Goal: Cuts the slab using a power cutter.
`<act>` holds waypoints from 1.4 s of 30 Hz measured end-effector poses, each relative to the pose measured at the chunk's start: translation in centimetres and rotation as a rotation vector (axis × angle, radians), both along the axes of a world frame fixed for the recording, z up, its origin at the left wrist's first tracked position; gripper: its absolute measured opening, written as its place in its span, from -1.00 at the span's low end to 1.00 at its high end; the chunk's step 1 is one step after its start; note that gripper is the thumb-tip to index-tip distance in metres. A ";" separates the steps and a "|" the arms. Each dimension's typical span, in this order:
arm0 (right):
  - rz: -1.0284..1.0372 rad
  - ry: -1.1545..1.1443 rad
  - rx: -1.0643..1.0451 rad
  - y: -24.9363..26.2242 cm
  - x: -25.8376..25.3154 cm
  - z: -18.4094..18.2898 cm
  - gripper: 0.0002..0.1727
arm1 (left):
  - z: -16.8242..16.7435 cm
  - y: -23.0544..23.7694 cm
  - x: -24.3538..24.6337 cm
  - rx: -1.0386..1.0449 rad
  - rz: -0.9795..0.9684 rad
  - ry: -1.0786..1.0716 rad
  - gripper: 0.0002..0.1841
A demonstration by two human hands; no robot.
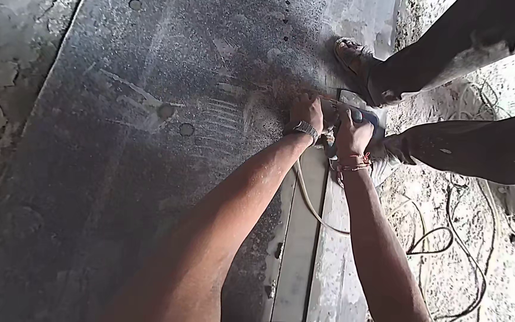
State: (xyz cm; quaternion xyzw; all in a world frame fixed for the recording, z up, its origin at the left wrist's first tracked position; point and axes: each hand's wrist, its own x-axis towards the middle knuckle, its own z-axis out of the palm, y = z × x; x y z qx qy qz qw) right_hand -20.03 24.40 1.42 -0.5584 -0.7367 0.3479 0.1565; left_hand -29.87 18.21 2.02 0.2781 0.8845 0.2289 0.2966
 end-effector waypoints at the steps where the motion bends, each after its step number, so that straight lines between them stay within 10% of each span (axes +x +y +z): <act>1: -0.004 0.003 0.008 0.3 -0.2 -0.1 -0.41 | 0.1 0.0 0.0 -0.003 0.003 -0.002 -0.27; 42: 0.056 0.044 -0.074 -0.5 -0.8 2.1 -0.37 | -0.3 1.7 -1.7 0.016 0.024 0.026 -0.35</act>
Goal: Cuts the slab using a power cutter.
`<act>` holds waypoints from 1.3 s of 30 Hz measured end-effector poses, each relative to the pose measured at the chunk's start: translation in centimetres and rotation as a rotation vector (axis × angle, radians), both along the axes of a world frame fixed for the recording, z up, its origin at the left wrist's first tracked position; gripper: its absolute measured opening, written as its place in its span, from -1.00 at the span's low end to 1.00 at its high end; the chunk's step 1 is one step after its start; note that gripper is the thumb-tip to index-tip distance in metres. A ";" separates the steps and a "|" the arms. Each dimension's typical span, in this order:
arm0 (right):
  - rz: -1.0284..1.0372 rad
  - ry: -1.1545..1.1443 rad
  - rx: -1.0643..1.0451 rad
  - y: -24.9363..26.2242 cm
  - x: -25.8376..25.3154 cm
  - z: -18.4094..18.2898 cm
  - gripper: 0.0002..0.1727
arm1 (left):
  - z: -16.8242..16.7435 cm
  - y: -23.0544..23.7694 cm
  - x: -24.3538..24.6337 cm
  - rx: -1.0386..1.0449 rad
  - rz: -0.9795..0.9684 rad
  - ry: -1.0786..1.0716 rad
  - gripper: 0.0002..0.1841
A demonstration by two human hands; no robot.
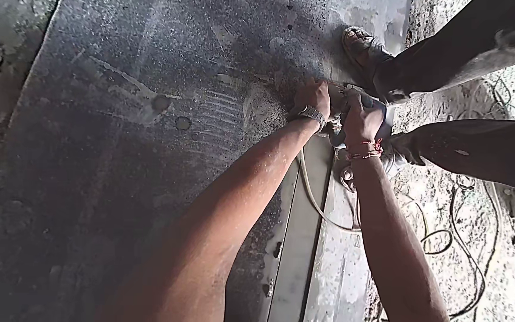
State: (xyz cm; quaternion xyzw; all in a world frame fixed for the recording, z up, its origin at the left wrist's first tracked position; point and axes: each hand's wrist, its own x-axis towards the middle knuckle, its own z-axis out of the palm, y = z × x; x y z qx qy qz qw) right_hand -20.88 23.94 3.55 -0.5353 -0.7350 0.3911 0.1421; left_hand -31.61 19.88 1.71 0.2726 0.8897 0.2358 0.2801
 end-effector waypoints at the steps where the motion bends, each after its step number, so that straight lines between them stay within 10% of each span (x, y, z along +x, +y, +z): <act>1: 0.004 0.028 -0.003 0.2 0.0 -0.3 -0.39 | -0.1 0.1 -0.1 -0.006 0.005 0.004 -0.33; 39: 0.032 0.201 0.009 5.0 -2.9 -3.6 -0.61 | -0.1 1.4 -1.5 0.038 0.026 0.008 -0.44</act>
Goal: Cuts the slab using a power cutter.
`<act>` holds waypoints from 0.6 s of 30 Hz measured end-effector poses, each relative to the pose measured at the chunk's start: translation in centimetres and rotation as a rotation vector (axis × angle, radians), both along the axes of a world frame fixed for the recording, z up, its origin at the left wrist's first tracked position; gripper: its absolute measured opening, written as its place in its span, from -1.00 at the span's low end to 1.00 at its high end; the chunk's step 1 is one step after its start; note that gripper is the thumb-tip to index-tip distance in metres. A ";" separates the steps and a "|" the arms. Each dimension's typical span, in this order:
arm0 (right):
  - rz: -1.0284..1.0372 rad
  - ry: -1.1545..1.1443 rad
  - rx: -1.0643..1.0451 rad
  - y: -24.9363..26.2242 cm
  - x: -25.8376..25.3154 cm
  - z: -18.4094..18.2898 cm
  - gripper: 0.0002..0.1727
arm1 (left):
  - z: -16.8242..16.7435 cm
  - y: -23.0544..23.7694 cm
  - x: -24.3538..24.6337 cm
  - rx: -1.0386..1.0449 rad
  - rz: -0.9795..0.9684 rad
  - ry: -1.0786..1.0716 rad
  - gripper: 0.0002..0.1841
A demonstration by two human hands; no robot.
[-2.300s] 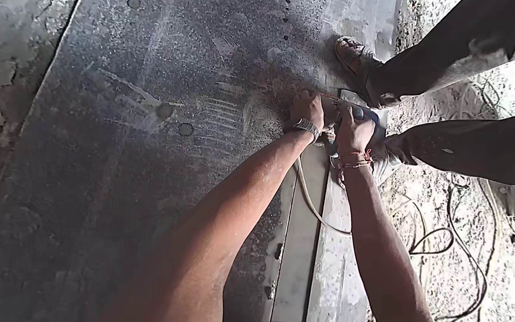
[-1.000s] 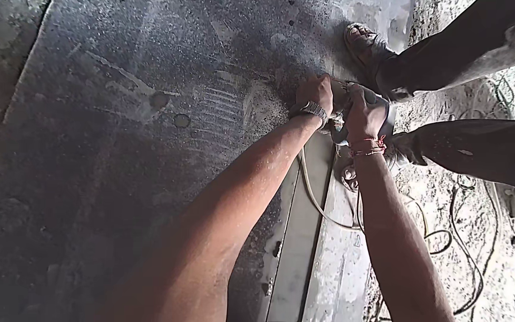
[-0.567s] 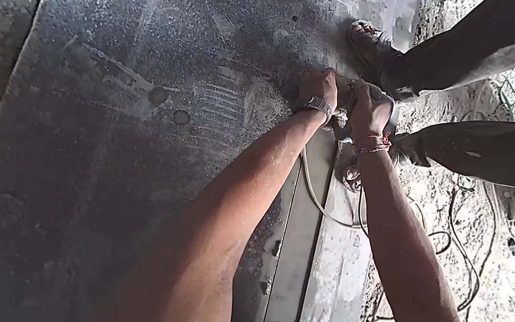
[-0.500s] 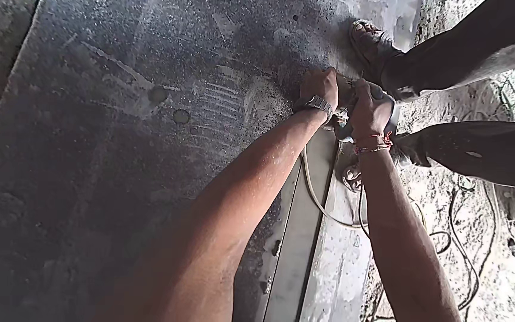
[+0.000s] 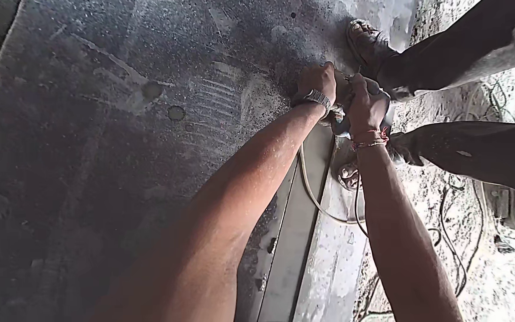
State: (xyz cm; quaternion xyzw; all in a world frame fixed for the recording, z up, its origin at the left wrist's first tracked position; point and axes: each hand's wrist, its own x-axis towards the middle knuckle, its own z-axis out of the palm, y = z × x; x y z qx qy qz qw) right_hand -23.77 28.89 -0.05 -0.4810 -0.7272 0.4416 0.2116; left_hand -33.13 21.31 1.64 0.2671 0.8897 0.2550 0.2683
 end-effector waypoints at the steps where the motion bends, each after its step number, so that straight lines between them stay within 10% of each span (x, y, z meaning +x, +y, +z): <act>1: -0.007 0.010 -0.015 0.0 -0.1 0.0 -0.58 | -0.1 0.1 -0.1 0.001 0.003 0.003 -0.44; 18: -0.122 -0.161 -0.009 -0.9 -1.0 0.6 -0.50 | -0.3 -0.6 -0.1 0.031 0.016 -0.022 -0.43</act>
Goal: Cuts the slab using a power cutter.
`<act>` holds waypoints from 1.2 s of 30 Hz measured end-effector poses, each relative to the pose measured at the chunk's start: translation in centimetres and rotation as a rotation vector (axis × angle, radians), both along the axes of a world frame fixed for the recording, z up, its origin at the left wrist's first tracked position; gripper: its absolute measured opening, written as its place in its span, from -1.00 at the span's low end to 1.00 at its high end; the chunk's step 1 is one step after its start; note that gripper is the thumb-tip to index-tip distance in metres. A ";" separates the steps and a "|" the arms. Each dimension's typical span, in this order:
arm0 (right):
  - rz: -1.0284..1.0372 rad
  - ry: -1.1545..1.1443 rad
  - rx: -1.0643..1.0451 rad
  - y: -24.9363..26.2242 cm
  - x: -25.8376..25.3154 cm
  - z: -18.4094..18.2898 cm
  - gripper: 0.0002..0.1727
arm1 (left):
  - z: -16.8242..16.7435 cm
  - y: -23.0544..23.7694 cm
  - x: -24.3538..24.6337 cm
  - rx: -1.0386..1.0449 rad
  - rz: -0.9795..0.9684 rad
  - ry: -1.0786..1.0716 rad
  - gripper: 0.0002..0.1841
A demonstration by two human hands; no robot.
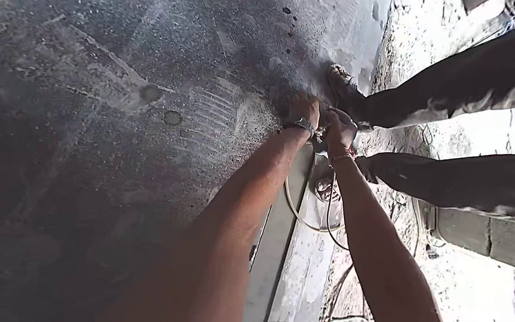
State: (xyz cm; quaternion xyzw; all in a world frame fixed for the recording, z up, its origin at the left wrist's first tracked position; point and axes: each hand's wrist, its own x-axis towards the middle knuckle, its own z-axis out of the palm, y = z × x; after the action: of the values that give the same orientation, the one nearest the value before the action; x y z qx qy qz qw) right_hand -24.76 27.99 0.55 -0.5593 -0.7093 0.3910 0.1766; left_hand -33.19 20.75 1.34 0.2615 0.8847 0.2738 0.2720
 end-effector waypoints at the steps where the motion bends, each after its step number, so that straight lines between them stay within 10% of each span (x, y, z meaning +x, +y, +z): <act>1: 0.000 0.008 0.004 -0.1 0.0 0.0 -0.51 | 0.1 -0.3 -0.1 -0.005 -0.014 -0.008 -0.41; 36: -0.043 -0.122 0.110 -3.0 -0.4 1.5 -0.36 | 0.1 -12.0 -2.4 -0.045 -0.011 -0.184 -0.38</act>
State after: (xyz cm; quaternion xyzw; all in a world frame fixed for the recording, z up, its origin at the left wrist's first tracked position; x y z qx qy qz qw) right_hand -25.12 24.94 2.07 -0.5868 -0.7269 0.3126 0.1721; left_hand -35.58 8.75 1.39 0.2341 0.8603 0.2753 0.3595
